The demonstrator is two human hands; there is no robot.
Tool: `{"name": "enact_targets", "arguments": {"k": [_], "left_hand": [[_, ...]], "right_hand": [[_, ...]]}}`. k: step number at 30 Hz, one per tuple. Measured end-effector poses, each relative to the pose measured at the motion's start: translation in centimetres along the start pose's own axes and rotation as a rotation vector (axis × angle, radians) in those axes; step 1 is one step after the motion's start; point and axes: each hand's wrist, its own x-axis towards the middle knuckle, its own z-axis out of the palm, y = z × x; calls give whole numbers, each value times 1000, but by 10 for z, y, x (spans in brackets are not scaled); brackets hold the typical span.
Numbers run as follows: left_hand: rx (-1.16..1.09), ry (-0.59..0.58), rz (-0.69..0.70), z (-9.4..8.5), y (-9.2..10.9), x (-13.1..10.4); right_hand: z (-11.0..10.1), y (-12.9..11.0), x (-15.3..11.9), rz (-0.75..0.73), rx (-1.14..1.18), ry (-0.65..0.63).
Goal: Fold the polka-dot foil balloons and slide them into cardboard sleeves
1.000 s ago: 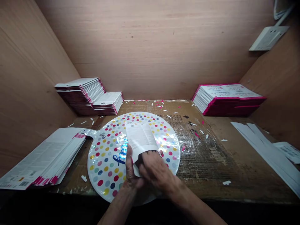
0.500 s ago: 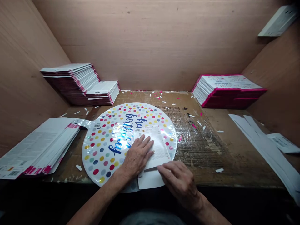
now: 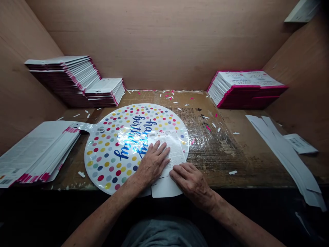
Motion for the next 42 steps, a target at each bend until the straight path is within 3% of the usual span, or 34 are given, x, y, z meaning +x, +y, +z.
{"name": "enact_targets", "arguments": {"k": [5,9,11,13,16,19,23,25,28,31,34,37,40,42], "left_hand": [[10,-15,46,0,-4,1],[25,19,98,2,-9,5],[27,37,137,3,-11,8],[15,65,170,5,-12,12],[-48,205,159,4,-9,7],[-133,326,188,-2,-1,-15],[-156,160,280,-11,7,-58],[-148,108,246,-11,8,-72],[-182,130,141,-6,9,-77],[-256,158,-60,0,16,-69],[-271,252,-292,9,23,-59],[-194,391,-430,19,25,-52],[-177,443,-435,23,26,-51],[-234,452,-436,20,30,-52]], "right_hand": [[4,-3,20,35,-130,-171],[-19,-7,0,-35,-18,-268],[-31,-9,-21,-27,92,-191],[-35,-11,-38,6,112,-31],[-25,-12,-47,-3,-1,128],[-9,-10,-44,-44,-52,149],[-1,-7,-41,-70,-14,156],[-3,-6,-39,-51,55,158],[-7,-5,-31,126,217,140],[-6,-5,-17,348,354,76],[0,-8,-5,481,269,49],[6,-11,-10,374,43,75],[3,-9,-34,143,-15,69],[-4,-5,-52,81,-17,114]]}}
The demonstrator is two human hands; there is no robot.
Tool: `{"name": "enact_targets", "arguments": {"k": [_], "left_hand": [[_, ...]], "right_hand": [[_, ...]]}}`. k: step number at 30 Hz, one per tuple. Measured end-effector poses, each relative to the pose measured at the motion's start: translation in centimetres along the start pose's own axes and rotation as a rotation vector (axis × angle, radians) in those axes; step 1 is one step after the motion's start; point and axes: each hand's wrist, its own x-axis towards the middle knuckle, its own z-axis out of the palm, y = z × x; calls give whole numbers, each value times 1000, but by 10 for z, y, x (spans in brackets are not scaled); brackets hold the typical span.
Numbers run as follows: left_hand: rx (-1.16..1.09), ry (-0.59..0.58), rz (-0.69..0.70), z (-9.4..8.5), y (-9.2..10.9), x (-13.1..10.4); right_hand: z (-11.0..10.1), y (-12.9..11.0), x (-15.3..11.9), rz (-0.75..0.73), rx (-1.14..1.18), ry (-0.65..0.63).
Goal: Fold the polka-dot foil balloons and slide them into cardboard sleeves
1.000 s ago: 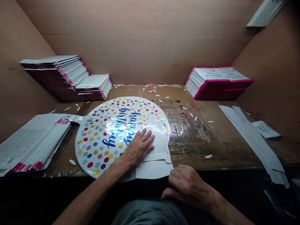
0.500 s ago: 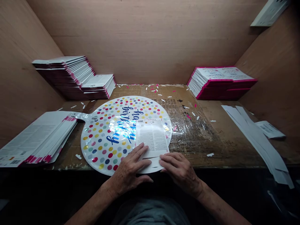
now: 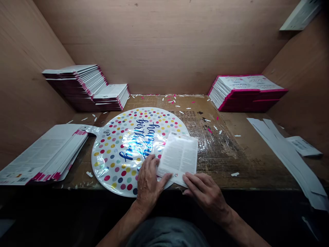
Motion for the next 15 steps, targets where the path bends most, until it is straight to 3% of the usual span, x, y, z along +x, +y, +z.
{"name": "enact_targets", "arguments": {"k": [4,8,11,15], "left_hand": [[-323,-38,-250,-18,18,-3],[-908,-189,-615,-33,26,6],[-1117,-78,-726,-33,18,23],[-1099,104,-674,-30,1,43]], "right_hand": [[-12,2,0,49,34,159],[1,-6,43,18,76,240],[21,-11,82,43,79,164],[44,-18,130,130,23,-32]]}}
